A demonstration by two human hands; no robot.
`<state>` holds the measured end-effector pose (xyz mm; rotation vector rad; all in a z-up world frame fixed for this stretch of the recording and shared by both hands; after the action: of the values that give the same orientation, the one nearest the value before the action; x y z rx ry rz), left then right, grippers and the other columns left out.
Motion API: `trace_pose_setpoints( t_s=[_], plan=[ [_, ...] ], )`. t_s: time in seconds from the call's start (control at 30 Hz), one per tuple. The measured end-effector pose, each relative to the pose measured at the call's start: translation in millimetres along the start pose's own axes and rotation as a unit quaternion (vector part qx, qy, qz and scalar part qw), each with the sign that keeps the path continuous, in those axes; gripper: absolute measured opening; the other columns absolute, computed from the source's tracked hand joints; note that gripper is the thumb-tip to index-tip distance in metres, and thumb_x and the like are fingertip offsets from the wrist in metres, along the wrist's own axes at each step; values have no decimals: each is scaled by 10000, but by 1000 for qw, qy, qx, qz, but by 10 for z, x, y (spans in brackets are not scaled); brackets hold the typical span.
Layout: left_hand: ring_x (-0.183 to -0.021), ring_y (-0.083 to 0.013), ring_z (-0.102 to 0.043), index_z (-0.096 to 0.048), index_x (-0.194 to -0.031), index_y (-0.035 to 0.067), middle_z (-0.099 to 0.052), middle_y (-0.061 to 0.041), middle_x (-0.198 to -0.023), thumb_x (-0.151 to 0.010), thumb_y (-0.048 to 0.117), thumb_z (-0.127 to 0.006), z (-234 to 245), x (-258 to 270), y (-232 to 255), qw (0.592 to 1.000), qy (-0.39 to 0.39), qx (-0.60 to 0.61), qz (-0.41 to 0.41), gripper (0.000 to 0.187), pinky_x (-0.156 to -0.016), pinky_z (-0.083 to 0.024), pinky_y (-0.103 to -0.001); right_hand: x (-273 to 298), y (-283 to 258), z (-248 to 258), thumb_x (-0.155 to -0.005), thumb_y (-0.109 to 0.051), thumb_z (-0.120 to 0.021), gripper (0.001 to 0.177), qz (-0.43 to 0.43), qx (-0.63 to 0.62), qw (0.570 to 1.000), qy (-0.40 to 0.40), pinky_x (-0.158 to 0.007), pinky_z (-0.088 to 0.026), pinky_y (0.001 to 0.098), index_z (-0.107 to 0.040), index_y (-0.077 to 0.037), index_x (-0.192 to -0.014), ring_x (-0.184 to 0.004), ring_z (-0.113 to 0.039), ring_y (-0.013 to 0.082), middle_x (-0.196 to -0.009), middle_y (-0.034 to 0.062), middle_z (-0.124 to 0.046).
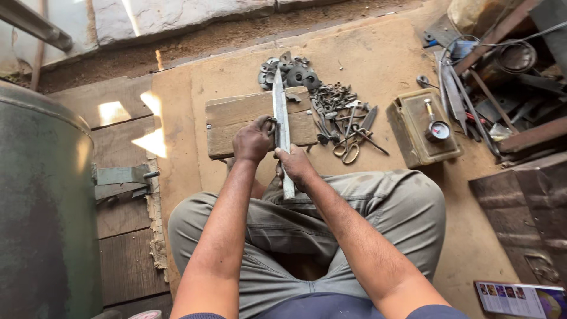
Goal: The person uses a long metal blade to strip insulation from a small black wire held against a wooden block, rotating the wire and repeating the cutting motion to expose internal components.
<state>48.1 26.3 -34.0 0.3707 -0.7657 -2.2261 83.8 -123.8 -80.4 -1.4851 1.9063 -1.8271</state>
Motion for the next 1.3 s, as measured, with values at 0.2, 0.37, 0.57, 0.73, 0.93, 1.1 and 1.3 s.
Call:
trace_pose_setpoints(
  t_s=[0.2,0.37,0.57,0.73,0.93,1.1,1.3],
  plan=[
    [-974,-308,-743,-758,-1148,188,-773,-113,-1046,-942,288,-681,69,228,-12,988,63,140,-20,241,-838,-566,-422,210,-64,58,-985,-264,-608,263,115,212,967,81,-502,-560,430,-581,-6,-947,-560,-674,257,-683,120,-661],
    [-991,-325,-724,-750,-1099,75,-742,-139,-1066,-968,187,-673,172,398,49,984,59,159,-46,189,-877,-567,-413,497,-247,-14,-1036,-290,-550,270,189,507,830,136,-719,-563,522,-605,-26,-1033,-740,-710,389,-765,213,-700],
    [-1087,-343,-636,-752,-1055,66,-696,-141,-1090,-868,111,-671,445,530,187,993,50,-1,-104,209,-904,-521,-444,721,-440,-161,-1013,-245,-521,226,158,618,762,111,-741,-565,549,-597,-35,-1043,-794,-727,416,-799,230,-717],
    [-1094,-349,-612,-717,-1136,28,-677,-154,-1078,-848,33,-599,392,502,166,982,34,-57,-175,311,-944,-515,-452,696,-410,-238,-1024,-231,-501,218,153,634,750,110,-764,-559,567,-586,-31,-1040,-827,-723,436,-816,244,-723],
    [-1073,-368,-609,-678,-952,6,-648,-184,-1018,-832,3,-579,279,439,88,974,35,-92,-206,155,-925,-524,-450,675,-398,-233,-1021,-285,-513,281,146,611,769,115,-819,-528,592,-589,-18,-1064,-895,-699,469,-884,263,-720],
    [-1052,-360,-609,-666,-924,-8,-642,-191,-994,-817,16,-592,233,531,98,969,58,-104,-216,133,-926,-530,-430,674,-366,-166,-1011,-343,-540,333,110,587,792,125,-874,-522,578,-627,-24,-1058,-954,-685,474,-956,268,-716],
    [-1050,-355,-602,-678,-896,-3,-649,-196,-1014,-817,57,-580,229,513,133,968,1,-141,-206,140,-922,-509,-435,674,-352,-177,-1010,-308,-514,300,118,628,758,129,-881,-523,593,-622,-34,-1069,-974,-679,490,-979,279,-712]
  ],
)
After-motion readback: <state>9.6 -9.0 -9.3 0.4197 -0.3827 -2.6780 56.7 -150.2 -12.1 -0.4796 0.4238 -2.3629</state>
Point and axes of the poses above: each hand's wrist, its own x-axis away from the middle knuckle, its own z-axis out of the back of the hand, y = z × x, the point moved 5 cm from there along -x, towards the middle knuckle
